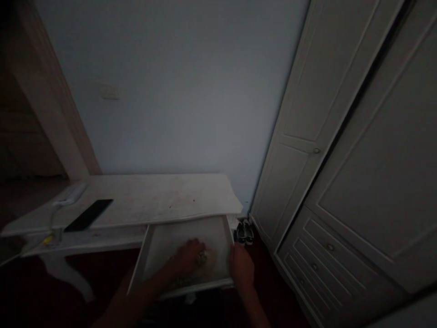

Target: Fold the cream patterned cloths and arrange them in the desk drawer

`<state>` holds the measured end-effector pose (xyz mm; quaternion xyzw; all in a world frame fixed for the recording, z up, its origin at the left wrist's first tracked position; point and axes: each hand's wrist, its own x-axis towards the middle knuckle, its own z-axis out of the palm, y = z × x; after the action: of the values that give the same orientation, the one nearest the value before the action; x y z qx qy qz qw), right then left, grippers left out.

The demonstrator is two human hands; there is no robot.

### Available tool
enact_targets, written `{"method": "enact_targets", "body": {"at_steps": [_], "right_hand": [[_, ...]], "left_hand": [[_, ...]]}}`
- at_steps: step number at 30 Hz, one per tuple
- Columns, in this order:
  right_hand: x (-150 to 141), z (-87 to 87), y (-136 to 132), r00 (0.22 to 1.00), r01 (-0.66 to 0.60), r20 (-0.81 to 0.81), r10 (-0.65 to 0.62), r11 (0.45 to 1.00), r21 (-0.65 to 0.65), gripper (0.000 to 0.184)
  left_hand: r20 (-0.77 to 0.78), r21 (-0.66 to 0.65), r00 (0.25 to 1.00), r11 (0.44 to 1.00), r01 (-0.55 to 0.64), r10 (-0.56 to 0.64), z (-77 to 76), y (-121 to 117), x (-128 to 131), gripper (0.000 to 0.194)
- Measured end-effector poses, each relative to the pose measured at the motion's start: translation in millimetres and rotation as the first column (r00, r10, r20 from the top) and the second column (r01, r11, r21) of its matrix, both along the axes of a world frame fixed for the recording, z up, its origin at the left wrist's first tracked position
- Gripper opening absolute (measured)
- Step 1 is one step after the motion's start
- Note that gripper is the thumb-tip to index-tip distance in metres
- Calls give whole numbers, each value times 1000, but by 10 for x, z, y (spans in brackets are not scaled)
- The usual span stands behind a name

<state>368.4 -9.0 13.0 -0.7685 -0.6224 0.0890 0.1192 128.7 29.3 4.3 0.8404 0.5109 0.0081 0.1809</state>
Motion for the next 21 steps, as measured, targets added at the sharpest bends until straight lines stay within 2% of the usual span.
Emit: {"method": "enact_targets", "body": {"at_steps": [1, 3, 6, 8, 11, 14, 16, 18, 21], "right_hand": [[6, -2, -1, 1000, -3, 1, 3, 1000, 3, 40], [22, -13, -1, 1000, -16, -6, 16, 1000, 11, 40], [45, -36, 5, 999, -31, -25, 31, 999, 19, 40], [50, -45, 11, 999, -34, -25, 35, 999, 23, 39], [42, -41, 13, 1000, -13, -27, 14, 1000, 19, 37], [22, -23, 3, 999, 7, -45, -6, 1000, 17, 38], [7, -9, -6, 999, 13, -52, -12, 1000, 15, 38], [-7, 4, -12, 998, 15, -55, -14, 1000, 17, 39], [-17, 20, -17, 999, 1, -52, 0, 1000, 11, 41]], "left_hand": [[18, -20, 997, 997, 80, -80, -9, -66, 124, 56], [36, -26, 986, 986, 165, -164, -18, -133, 320, 51], [44, -10, 983, 984, 177, -177, -6, -76, 382, 49], [44, 5, 992, 993, 120, -120, 14, 30, 244, 49], [32, 36, 998, 998, -49, 48, 57, 210, -160, 50], [-4, 68, 968, 966, -248, 249, 133, 346, -621, 54], [-27, 88, 940, 938, -335, 339, 195, 395, -841, 58], [-44, 106, 918, 916, -387, 394, 241, 409, -923, 60], [-47, 124, 917, 913, -389, 397, 234, 355, -745, 58]]}}
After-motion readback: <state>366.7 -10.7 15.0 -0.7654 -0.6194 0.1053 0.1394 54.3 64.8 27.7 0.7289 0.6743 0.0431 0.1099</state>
